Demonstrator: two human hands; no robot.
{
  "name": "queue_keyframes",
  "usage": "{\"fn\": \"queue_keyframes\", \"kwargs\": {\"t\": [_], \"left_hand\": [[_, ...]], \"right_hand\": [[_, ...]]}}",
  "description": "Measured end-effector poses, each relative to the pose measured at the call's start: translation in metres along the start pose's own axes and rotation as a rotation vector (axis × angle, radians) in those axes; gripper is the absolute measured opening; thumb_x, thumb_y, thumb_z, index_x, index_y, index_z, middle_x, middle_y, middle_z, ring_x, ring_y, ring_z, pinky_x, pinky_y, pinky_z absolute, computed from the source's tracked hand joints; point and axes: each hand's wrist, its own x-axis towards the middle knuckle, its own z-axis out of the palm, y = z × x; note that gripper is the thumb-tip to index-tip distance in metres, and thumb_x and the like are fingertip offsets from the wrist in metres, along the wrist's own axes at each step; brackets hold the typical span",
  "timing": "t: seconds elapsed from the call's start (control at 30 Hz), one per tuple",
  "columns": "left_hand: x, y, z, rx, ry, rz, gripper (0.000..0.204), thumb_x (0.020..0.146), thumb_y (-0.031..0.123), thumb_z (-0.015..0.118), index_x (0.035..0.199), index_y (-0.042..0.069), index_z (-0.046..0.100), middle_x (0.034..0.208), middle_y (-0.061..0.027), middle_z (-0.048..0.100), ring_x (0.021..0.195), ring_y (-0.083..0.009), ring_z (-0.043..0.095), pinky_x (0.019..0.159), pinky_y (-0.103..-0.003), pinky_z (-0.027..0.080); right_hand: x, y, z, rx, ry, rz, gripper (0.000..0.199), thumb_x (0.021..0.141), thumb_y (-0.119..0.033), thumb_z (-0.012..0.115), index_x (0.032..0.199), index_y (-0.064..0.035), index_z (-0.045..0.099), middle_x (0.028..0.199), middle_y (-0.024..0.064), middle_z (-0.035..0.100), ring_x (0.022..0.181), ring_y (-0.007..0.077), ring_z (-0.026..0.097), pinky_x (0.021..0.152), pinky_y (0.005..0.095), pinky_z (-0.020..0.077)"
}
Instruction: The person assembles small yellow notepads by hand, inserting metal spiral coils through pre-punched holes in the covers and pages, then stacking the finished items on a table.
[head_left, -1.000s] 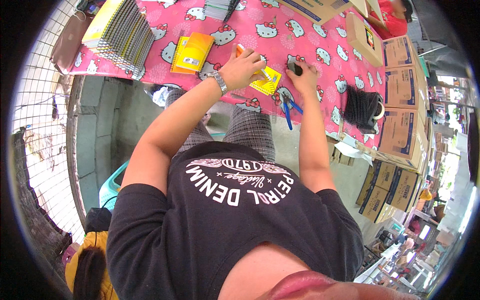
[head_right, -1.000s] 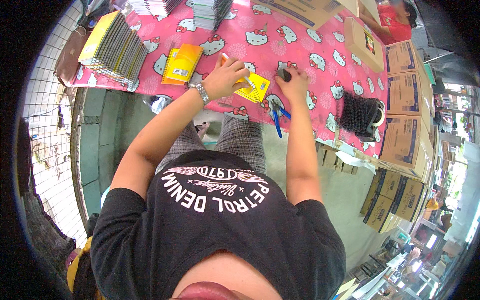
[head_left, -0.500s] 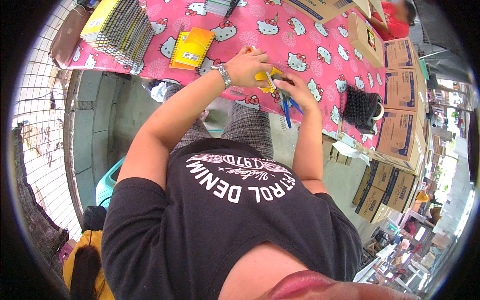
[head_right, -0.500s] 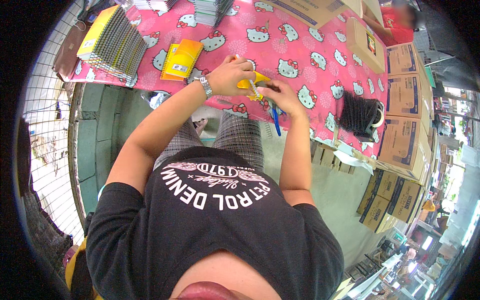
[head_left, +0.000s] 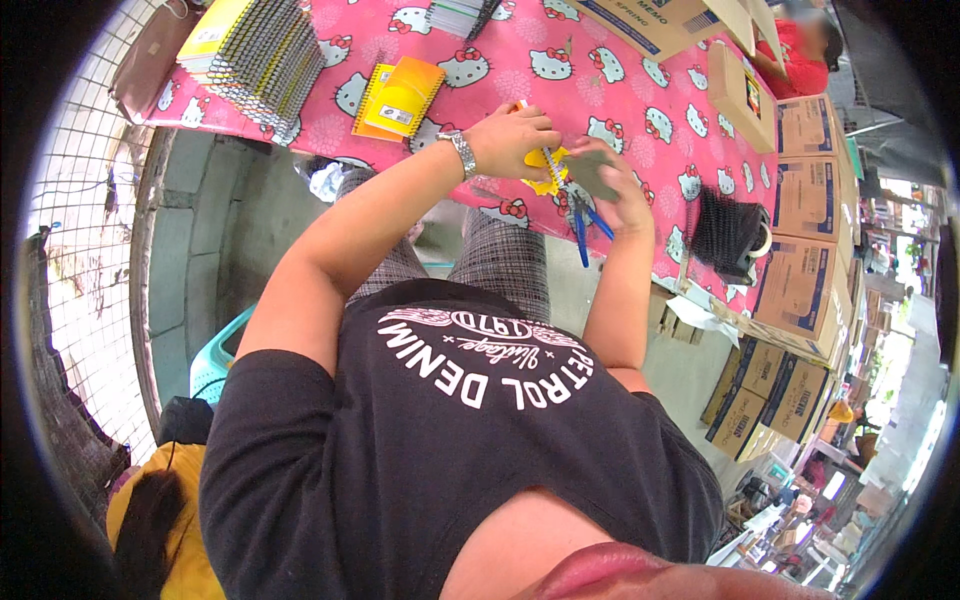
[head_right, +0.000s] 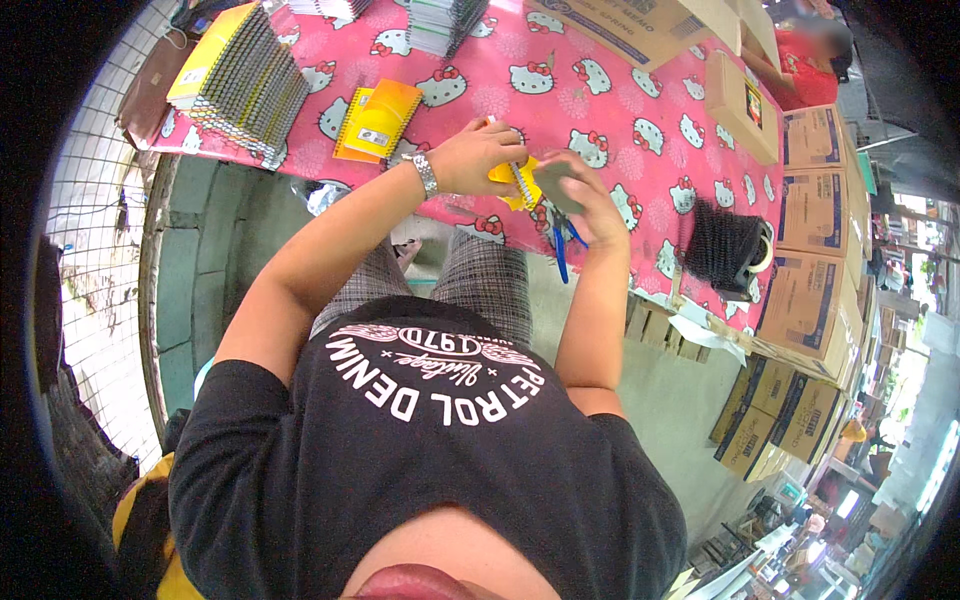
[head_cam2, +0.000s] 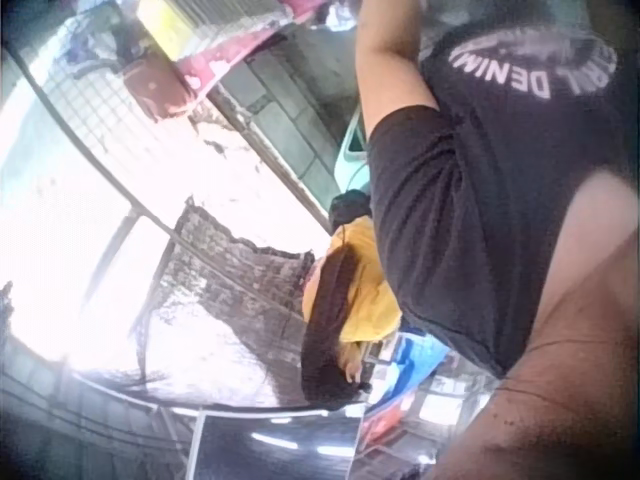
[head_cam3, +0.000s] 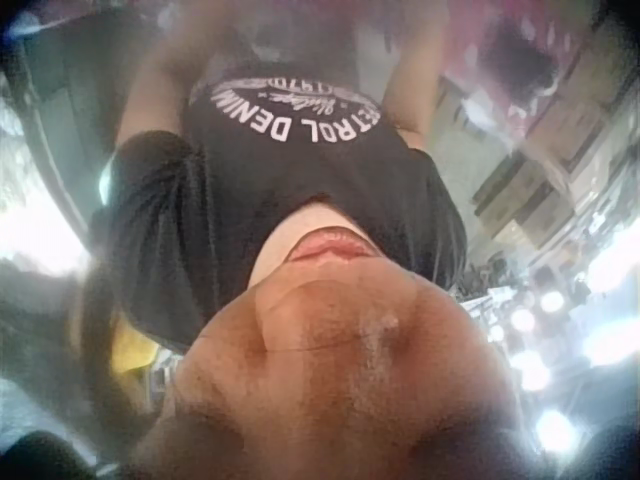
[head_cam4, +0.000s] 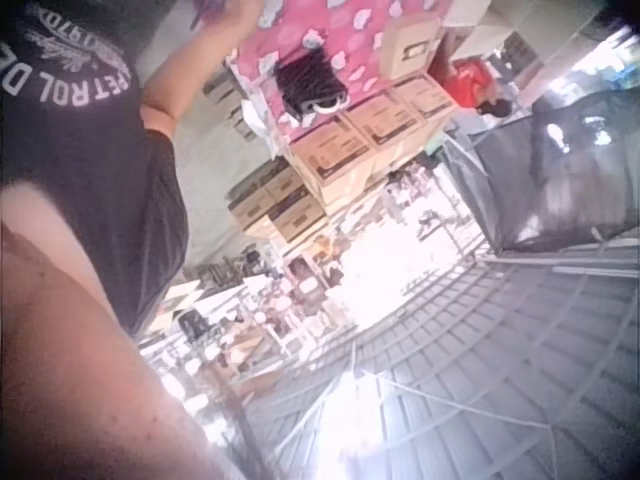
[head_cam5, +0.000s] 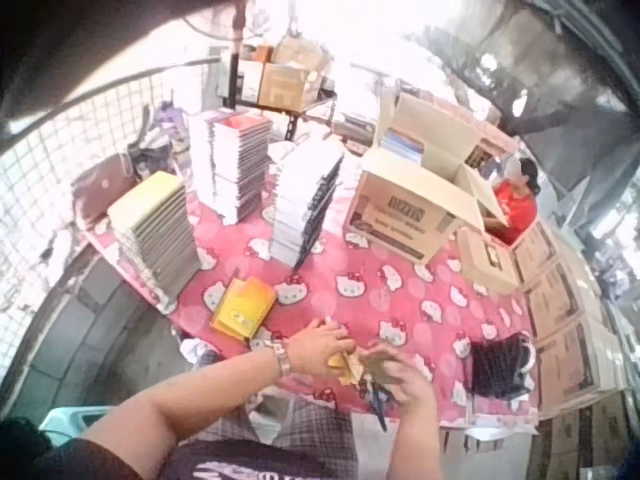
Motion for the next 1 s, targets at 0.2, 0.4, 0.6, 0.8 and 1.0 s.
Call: {"fn": "queue_keyframes", "kwargs": {"t": [0.2, 0.4, 0.6, 0.8, 1.0], "left_hand": [[0.003, -0.018, -0.008, -0.085, 0.033, -0.061, 0.039, 0.074, 0.033, 0.074, 0.104, 0.014, 0.059, 0.102, -0.0067, 0.056, 0.108, -0.0287, 0.050, 0.092, -0.042, 0.042], [0.004, -0.035, -0.007, -0.089, 0.000, -0.059, 0.035, 0.075, 0.030, 0.073, 0.103, 0.013, 0.060, 0.103, -0.0098, 0.054, 0.103, -0.0312, 0.053, 0.089, -0.041, 0.044], [0.005, -0.042, -0.007, -0.383, -0.056, -0.128, 0.034, 0.076, 0.021, 0.073, 0.103, 0.006, 0.058, 0.103, -0.0124, 0.055, 0.102, -0.0333, 0.056, 0.088, -0.041, 0.046], [0.006, -0.044, -0.006, -0.454, 0.008, -0.090, 0.031, 0.076, 0.017, 0.072, 0.101, 0.004, 0.057, 0.100, -0.0126, 0.056, 0.100, -0.0319, 0.056, 0.088, -0.040, 0.045], [0.007, -0.045, -0.009, -0.429, -0.003, -0.093, 0.030, 0.076, 0.017, 0.073, 0.098, 0.004, 0.057, 0.098, -0.0125, 0.058, 0.098, -0.0308, 0.057, 0.085, -0.039, 0.046]], "right_hand": [[0.023, -0.001, 0.001, -0.367, 0.147, 0.136, 0.034, 0.080, -0.021, 0.067, 0.107, -0.0017, 0.063, 0.114, 0.0062, 0.053, 0.106, 0.0170, 0.054, 0.090, 0.0306, 0.0435], [0.036, 0.006, -0.017, -0.134, 0.072, 0.170, 0.038, 0.079, -0.021, 0.067, 0.111, -0.0012, 0.062, 0.116, 0.0055, 0.056, 0.105, 0.0165, 0.055, 0.093, 0.0313, 0.0431], [0.044, 0.002, -0.012, -0.333, 0.114, 0.205, 0.040, 0.081, -0.020, 0.069, 0.116, -0.0028, 0.058, 0.115, 0.0056, 0.057, 0.105, 0.0159, 0.055, 0.096, 0.0335, 0.0421], [0.052, 0.009, -0.022, -0.246, 0.026, 0.181, 0.048, 0.076, -0.032, 0.073, 0.113, -0.0039, 0.060, 0.114, 0.0063, 0.057, 0.108, 0.0190, 0.055, 0.097, 0.0343, 0.0416], [0.061, 0.007, -0.016, -0.389, 0.007, 0.183, 0.063, 0.069, -0.042, 0.073, 0.112, 0.0017, 0.061, 0.120, 0.0089, 0.053, 0.114, 0.0236, 0.053, 0.100, 0.0370, 0.0407]]}}
